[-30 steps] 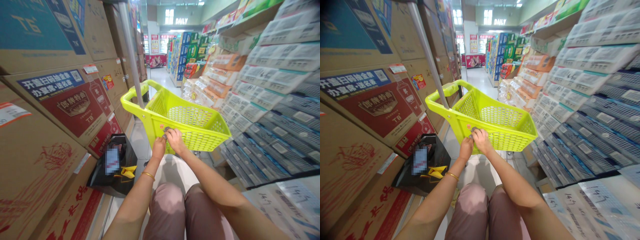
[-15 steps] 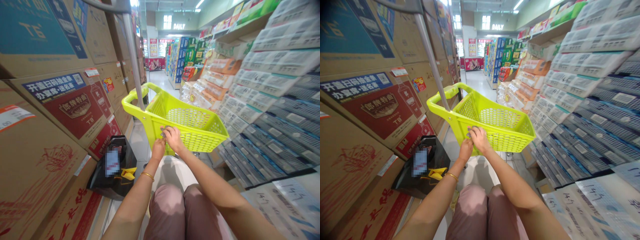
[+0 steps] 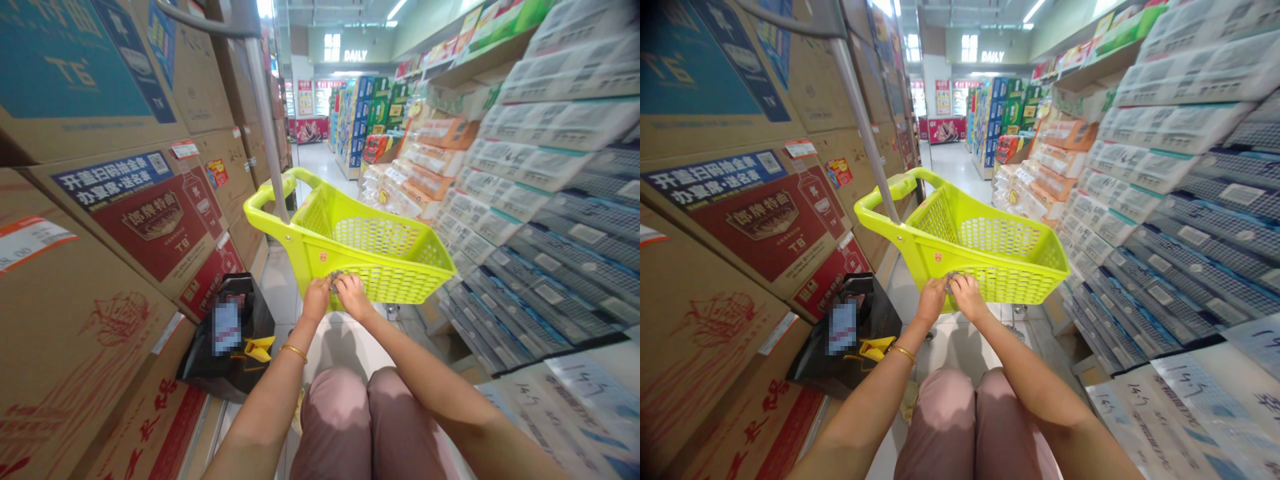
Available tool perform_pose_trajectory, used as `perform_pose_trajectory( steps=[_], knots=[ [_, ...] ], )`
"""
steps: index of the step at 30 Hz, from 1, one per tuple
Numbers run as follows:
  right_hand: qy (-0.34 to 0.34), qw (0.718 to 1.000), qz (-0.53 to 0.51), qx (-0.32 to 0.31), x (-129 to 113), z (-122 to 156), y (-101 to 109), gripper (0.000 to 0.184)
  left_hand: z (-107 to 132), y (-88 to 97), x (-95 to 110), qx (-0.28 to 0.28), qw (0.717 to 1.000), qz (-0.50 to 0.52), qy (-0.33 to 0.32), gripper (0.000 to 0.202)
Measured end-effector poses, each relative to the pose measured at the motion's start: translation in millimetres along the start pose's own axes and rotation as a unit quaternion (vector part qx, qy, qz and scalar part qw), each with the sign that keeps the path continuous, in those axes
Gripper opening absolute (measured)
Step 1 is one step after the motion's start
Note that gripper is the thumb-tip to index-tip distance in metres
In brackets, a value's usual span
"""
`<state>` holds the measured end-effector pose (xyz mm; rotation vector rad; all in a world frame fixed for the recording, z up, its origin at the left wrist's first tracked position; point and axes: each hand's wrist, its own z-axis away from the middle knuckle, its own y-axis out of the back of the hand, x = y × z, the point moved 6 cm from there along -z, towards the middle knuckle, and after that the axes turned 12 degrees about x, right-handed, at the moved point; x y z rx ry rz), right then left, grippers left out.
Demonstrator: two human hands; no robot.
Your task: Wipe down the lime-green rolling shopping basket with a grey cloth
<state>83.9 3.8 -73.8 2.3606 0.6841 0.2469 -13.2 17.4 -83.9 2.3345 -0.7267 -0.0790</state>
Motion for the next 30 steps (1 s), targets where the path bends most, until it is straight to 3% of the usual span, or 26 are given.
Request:
perform_pose_trajectory(
  steps=[9,16,21,26,30],
  knots=[
    [-0.017,0.998,0.003,0.058,-4,-54,20,0.027,1,-1.9,-3,-0.02,1.0,-0.011,0.005,0.032],
    [0.017,1.0,0.009,0.001,2,-4,-8,0.025,4,-0.1,-5,-0.04,0.999,0.019,0.013,0.022],
    [0.027,0.999,-0.003,-0.023,6,17,-18,0.024,17,2.9,-4,-0.014,0.999,0.037,-0.005,0.034],
    [-0.016,0.999,-0.034,0.027,11,16,-11,0.025,43,7.3,-1,0.074,0.996,0.024,0.036,0.026],
    [-0.045,0.995,-0.047,0.08,13,12,2,0.027,54,-2.1,0,0.073,0.993,0.007,0.093,0.027]
  ],
)
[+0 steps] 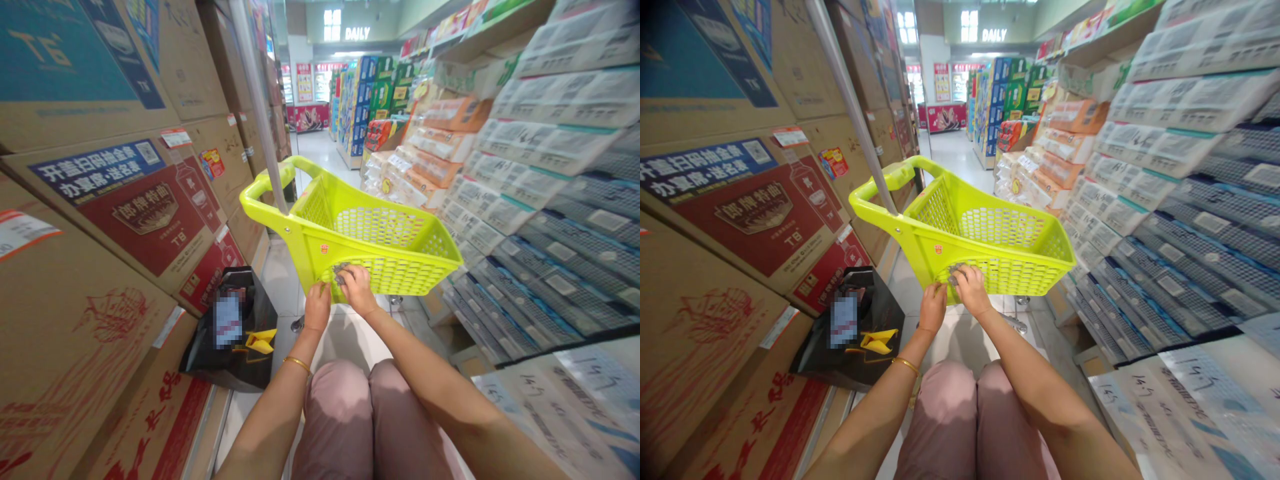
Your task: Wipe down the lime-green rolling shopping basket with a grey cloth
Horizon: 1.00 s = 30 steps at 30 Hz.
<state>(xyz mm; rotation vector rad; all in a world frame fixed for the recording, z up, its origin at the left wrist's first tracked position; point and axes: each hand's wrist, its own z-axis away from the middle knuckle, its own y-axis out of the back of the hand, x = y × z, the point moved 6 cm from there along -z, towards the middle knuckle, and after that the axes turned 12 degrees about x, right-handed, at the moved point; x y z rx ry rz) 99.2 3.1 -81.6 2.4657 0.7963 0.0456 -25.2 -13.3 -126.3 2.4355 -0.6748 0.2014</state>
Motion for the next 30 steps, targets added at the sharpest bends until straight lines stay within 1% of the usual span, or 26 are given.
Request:
perform_pose_trajectory(
  steps=[3,8,12,15,19,21,24,27,30],
  knots=[
    [0.004,1.0,0.003,0.019,-5,-7,7,0.026,1,-7.0,0,0.001,1.0,0.002,0.024,0.03],
    [0.007,1.0,0.019,0.002,-13,-20,7,0.027,-5,-11.4,-3,0.014,0.998,-0.008,0.065,0.032],
    [0.027,0.999,0.02,-0.004,-18,-28,1,0.026,-8,-17.9,-1,-0.027,0.998,-0.025,0.055,0.027],
    [0.036,0.999,0.02,-0.023,-18,-28,-7,0.025,-8,-22.8,-2,-0.036,0.996,-0.056,0.058,0.026],
    [0.04,0.996,0.014,-0.073,-13,-25,-20,0.026,-11,-28.9,-6,-0.023,0.996,-0.059,0.063,0.026],
    [0.045,0.995,0.015,-0.082,-9,-24,-25,0.026,-15,-31.1,-10,-0.023,0.997,-0.052,0.053,0.025],
    [0.05,0.995,0.022,-0.085,-3,-19,-33,0.026,-22,-34.4,-17,-0.041,0.998,-0.039,0.039,0.026],
    [0.071,0.992,0.029,-0.104,3,-4,-43,0.024,-28,-36.2,-22,-0.049,0.998,-0.039,0.029,0.025],
    [0.084,0.987,0.037,-0.131,7,17,-52,0.023,-33,-36.7,-25,-0.04,0.998,-0.041,0.019,0.026]
  ],
)
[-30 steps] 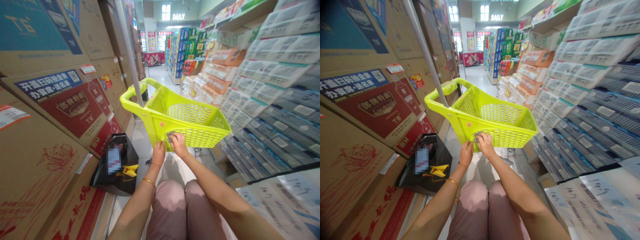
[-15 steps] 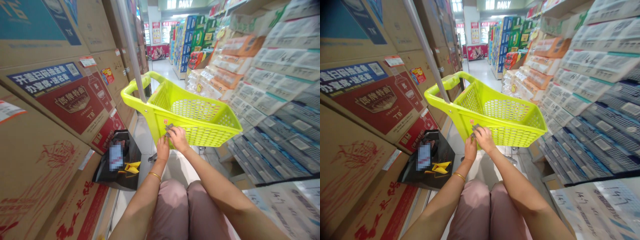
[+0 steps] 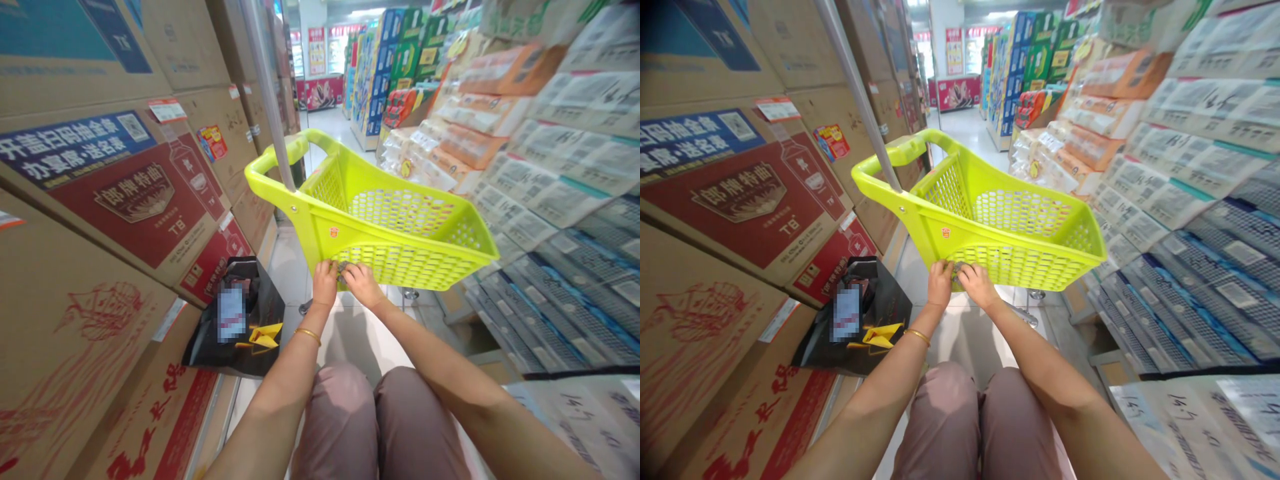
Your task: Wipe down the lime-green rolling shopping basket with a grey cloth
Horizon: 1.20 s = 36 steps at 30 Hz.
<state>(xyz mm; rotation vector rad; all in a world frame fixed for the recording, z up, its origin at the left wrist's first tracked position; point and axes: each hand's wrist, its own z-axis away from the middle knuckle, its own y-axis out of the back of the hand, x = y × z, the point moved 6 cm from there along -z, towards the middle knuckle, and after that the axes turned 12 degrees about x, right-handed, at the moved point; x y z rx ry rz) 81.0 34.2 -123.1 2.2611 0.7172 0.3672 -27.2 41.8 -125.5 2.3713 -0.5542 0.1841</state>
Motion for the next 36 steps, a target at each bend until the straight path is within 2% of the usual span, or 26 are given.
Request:
perform_pose_trajectory(
  steps=[4,7,13,16,20,26,29,32,36],
  knots=[
    [0.001,1.0,0.005,-0.016,-1,12,-8,0.022,-2,-0.9,-1,0.013,1.0,0.002,-0.009,0.028],
    [-0.022,1.0,0.006,-0.001,0,2,-2,0.024,-3,-2.2,-2,0.023,1.0,0.009,0.003,0.028],
    [-0.088,0.989,0.014,0.12,4,-48,34,0.024,-3,-4.6,1,0.046,0.999,0.013,0.023,0.026],
    [-0.113,0.981,0.021,0.16,7,-60,43,0.024,-1,-5.7,3,0.047,0.998,0.019,0.025,0.027],
    [-0.083,0.986,0.018,0.144,5,-47,34,0.019,-1,-4.7,5,0.067,0.997,0.017,0.017,0.029],
    [-0.044,0.997,0.018,0.055,2,-4,5,0.019,-3,-3.3,8,0.08,0.997,0.019,-0.002,0.027],
    [-0.032,0.999,0.022,0.031,2,7,0,0.018,-2,-3.4,8,0.072,0.997,0.022,-0.002,0.026],
    [-0.031,0.998,0.028,0.047,1,6,5,0.019,-2,-4.0,8,0.07,0.997,0.029,0.001,0.025],
    [-0.059,0.99,0.021,0.122,5,-16,27,0.02,-2,-5.2,7,0.076,0.996,0.042,0.01,0.027]
  ],
)
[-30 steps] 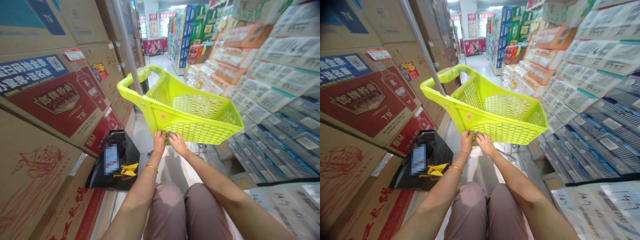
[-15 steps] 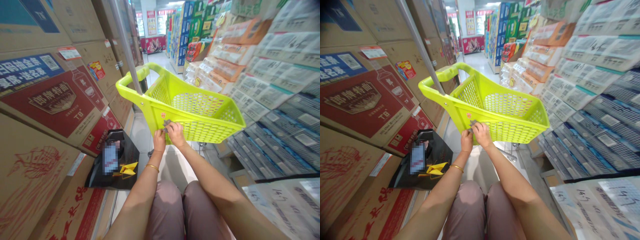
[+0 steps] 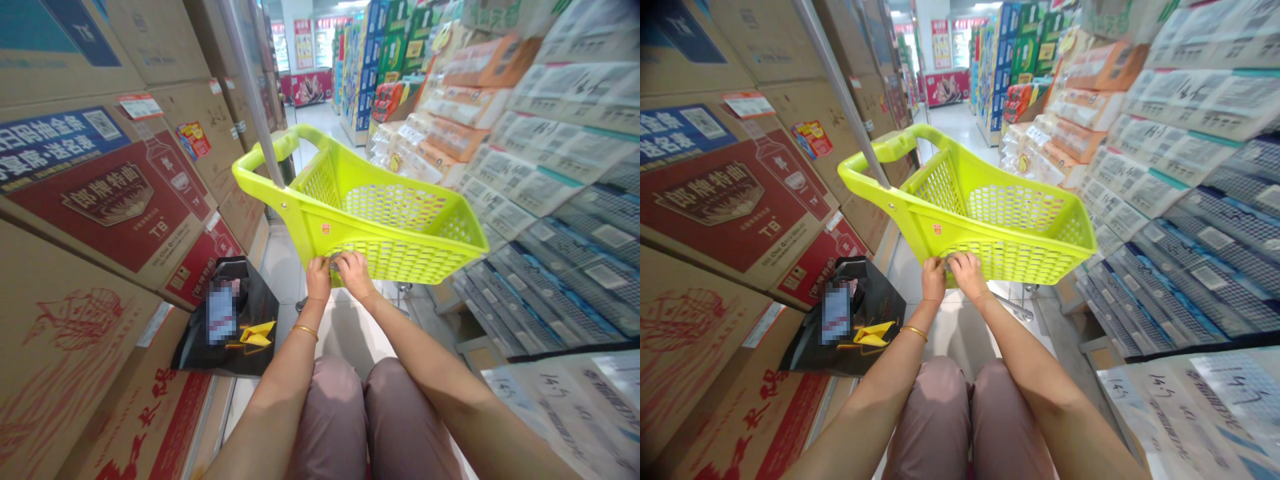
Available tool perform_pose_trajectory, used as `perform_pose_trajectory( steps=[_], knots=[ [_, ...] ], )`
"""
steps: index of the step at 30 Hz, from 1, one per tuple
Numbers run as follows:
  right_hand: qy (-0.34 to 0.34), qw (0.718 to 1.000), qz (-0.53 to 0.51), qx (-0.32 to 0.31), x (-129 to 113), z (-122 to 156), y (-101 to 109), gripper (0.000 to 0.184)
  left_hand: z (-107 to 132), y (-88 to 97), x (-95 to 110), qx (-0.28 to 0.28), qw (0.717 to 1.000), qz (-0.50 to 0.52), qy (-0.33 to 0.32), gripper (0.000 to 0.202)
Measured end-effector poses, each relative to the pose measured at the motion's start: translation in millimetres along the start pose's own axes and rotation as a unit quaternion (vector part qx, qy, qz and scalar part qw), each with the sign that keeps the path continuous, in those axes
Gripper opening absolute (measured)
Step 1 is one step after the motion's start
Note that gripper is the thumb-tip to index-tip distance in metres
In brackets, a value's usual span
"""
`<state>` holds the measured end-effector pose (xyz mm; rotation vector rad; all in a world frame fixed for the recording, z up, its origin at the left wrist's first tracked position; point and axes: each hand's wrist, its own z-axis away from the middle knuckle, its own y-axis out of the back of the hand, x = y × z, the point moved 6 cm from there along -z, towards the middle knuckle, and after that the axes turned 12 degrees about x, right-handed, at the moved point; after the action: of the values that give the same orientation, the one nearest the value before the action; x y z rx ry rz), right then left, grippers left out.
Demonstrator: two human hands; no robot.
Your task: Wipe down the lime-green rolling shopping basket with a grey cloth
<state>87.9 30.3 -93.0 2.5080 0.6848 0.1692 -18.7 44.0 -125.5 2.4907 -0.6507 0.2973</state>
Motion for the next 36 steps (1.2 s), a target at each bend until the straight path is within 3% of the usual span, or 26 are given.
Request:
perform_pose_trajectory(
  steps=[4,6,9,16,21,25,31,33,36],
  knots=[
    [-0.065,0.994,0.007,0.091,7,-36,16,0.02,0,1.9,1,0.018,1.0,0.007,0.008,0.029],
    [-0.067,0.993,0.014,0.099,6,-45,17,0.021,0,2.6,1,0.017,1.0,0.012,0.013,0.029],
    [-0.046,0.997,0.018,0.06,1,-39,8,0.02,0,2.1,1,0.01,1.0,0.008,0.015,0.029],
    [0.013,0.999,0.007,-0.045,-2,10,-14,0.019,0,3.5,1,0.029,1.0,0.009,0.003,0.029],
    [0.033,0.993,0.009,-0.11,-2,25,-17,0.019,-1,4.0,1,0.014,1.0,0.023,-0.004,0.027],
    [0.018,0.996,-0.001,-0.082,-3,11,-8,0.021,0,5.4,3,0.029,0.999,0.025,-0.009,0.028],
    [-0.065,0.997,0.007,0.036,6,-29,10,0.022,1,4.0,2,0.019,0.999,0.034,0.014,0.029],
    [-0.073,0.997,0.01,0.039,7,-32,8,0.023,2,3.5,1,0.012,0.999,0.037,0.022,0.03],
    [-0.035,0.999,0.0,-0.008,2,-19,-1,0.023,3,2.4,1,0.003,0.999,0.031,0.025,0.032]
  ],
)
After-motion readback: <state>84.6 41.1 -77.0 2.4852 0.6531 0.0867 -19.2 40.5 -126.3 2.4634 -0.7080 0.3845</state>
